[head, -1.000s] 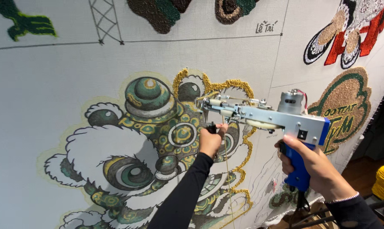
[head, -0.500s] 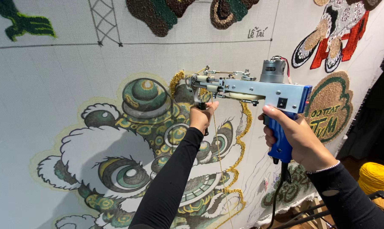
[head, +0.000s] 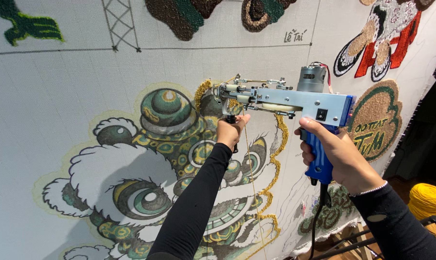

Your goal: The person uses a tufting gun to apply yellow and green yarn onto a fabric canvas with a lion design, occasionally pulling on the yarn by hand.

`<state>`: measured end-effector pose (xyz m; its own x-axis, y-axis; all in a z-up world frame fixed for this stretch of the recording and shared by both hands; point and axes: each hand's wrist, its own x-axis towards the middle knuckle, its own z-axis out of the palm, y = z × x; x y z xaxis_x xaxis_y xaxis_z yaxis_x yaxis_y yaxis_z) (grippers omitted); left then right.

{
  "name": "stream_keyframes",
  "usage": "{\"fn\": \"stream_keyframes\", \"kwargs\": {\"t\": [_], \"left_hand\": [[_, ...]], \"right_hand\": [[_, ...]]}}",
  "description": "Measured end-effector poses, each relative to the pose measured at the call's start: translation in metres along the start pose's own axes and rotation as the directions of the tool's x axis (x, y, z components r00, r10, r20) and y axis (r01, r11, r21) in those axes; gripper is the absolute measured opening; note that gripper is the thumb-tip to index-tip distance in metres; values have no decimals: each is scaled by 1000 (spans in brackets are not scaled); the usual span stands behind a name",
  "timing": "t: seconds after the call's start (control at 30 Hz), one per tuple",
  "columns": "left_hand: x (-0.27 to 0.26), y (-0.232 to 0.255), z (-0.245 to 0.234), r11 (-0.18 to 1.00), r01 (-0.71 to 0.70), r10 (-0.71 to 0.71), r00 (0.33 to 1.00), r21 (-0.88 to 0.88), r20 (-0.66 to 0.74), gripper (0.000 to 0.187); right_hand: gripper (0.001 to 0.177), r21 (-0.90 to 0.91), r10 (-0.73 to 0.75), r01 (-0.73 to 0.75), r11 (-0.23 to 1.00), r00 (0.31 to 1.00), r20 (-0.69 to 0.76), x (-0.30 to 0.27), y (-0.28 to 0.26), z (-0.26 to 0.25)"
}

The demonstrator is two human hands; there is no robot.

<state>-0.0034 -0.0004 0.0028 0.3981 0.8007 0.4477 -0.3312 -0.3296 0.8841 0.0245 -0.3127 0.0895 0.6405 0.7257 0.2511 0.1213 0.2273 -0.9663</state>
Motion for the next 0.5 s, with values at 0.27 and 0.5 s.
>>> {"fn": "stream_keyframes", "kwargs": {"t": [0.27, 0.5], "left_hand": [[12, -7, -5, 997, -72, 72, 997, -5, 12, 31], [30, -6, -19, 995, 71, -74, 997, 73, 35, 25]], "right_hand": [[39, -7, -9, 9, 1000, 1000, 6, 6, -2, 12], [35, -37, -105, 107, 994, 994, 43, 8, 3, 32]]}}
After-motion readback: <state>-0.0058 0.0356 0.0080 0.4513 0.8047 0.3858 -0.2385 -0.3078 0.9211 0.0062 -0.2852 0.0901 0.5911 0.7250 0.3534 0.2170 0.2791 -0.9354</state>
